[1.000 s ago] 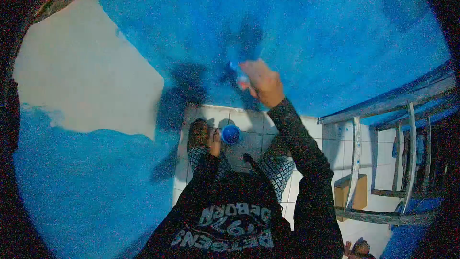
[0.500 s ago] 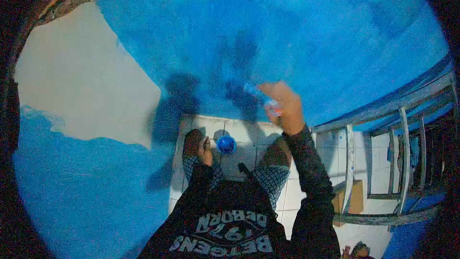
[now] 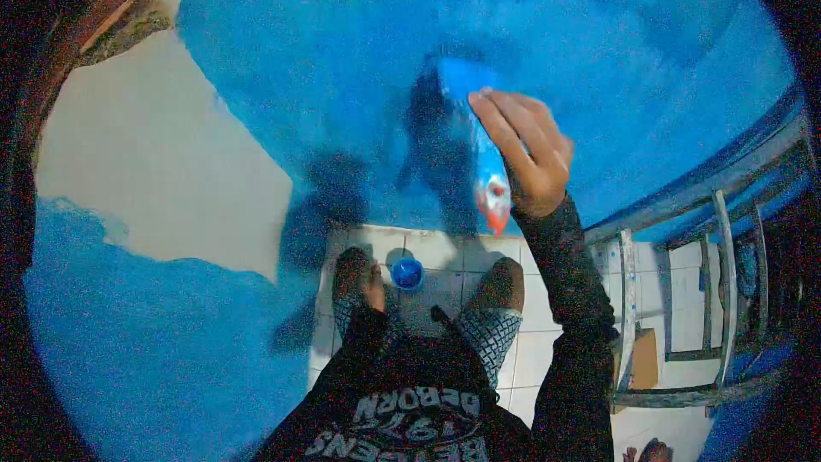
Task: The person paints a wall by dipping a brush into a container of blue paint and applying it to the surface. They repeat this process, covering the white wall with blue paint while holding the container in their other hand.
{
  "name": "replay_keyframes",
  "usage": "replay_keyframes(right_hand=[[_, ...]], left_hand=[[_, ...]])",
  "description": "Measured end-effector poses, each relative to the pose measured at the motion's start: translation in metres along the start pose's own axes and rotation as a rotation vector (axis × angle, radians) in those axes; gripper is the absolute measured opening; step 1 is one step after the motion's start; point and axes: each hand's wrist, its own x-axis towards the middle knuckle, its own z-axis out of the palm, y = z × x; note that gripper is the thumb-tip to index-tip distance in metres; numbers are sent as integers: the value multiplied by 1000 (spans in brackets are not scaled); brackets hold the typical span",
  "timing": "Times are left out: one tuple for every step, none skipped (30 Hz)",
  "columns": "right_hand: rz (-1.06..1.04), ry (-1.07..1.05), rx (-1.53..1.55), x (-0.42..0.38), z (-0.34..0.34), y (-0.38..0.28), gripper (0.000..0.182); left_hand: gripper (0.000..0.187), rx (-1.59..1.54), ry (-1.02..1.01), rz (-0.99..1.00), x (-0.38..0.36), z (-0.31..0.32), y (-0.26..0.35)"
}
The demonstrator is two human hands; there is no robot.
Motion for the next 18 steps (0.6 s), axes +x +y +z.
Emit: replay_keyframes(right_hand=[[-56,55,-149,6,-3,-2,38],[-52,52,-148,4,-1,-2,38],[-103,53,-213,-2,3,-1,36],[-155,55,-278,-8,7,0,33],[-180,9,-308,-20,11,4,38],[-177,7,-308,-37,17,6,38],[-180,-46,-298,-56,23,9,38],[-184,-101,-287,-75,29,12,38],[-185,-105,-283,-97,35,10,38],[-140,-165,-236,-121,38,5,42],[-98,-223,-189,-143,42,-2,46],[-104,-224,-186,-162,45,-8,46],[-67,-316,-150,-182,47,-16,52],[-27,-407,-115,-202,51,-24,57],[-25,-405,-114,-223,55,-31,57],[20,-493,-78,-244,60,-37,60],[66,-579,-42,-261,66,-42,64],[68,-574,-43,-275,70,-48,64]], left_hand=[[20,-154,23,32,1,1,2],[20,-151,23,27,1,0,3],[20,20,28,35,0,3,13],[20,191,30,44,0,3,18],[20,195,27,39,0,2,22],[20,277,35,76,1,0,21],[20,358,44,114,3,-1,22],[20,358,45,113,5,-2,18],[20,268,51,36,5,-4,10],[20,176,58,-40,4,-5,6],[20,173,62,-41,4,-5,7],[20,285,65,36,4,-5,8],[21,399,68,113,3,-5,10],[21,401,71,111,2,-2,18],[22,361,57,111,0,3,31],[23,320,42,111,0,6,38],[23,323,41,114,1,2,27],[23,252,22,78,3,-6,6]])
